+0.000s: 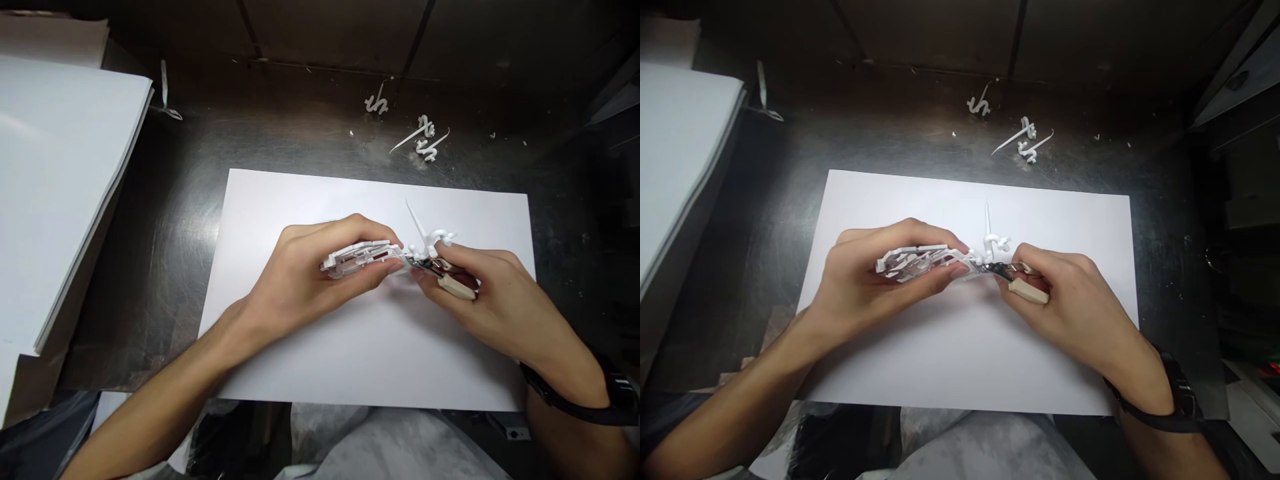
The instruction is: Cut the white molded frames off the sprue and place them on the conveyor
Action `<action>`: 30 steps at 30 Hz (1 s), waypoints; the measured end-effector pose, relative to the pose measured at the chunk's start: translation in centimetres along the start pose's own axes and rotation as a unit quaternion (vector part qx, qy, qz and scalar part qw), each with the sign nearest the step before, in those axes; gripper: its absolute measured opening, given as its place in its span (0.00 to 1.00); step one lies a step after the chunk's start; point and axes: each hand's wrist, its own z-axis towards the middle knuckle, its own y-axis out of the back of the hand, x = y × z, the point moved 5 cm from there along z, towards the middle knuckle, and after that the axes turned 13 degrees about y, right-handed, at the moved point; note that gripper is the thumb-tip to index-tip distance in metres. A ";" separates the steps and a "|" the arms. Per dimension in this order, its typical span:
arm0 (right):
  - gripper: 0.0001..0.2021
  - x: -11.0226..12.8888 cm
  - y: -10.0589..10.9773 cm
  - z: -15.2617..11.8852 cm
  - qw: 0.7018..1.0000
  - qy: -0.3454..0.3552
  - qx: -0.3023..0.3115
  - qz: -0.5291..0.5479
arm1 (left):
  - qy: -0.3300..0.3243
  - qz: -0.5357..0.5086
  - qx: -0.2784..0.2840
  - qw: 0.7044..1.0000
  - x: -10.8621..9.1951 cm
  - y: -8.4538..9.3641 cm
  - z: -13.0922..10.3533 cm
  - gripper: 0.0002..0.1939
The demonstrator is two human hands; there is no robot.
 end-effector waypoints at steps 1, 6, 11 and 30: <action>0.09 -0.1 -0.1 0.0 1.000 -0.003 0.003 0.001 | 0.005 -0.003 0.001 1.000 0.1 -0.1 0.0 0.06; 0.14 -0.3 -0.4 0.1 1.000 -0.013 0.021 0.005 | 0.031 -0.019 0.012 0.999 1.1 -0.4 0.2 0.07; 0.15 -0.3 -0.5 0.0 1.000 -0.001 0.027 -0.002 | 0.049 -0.025 0.019 0.998 1.5 -0.5 0.4 0.08; 0.10 1.1 -1.0 0.8 0.969 -0.015 -0.036 0.245 | 0.159 -0.145 0.055 0.975 2.4 -1.9 0.2 0.13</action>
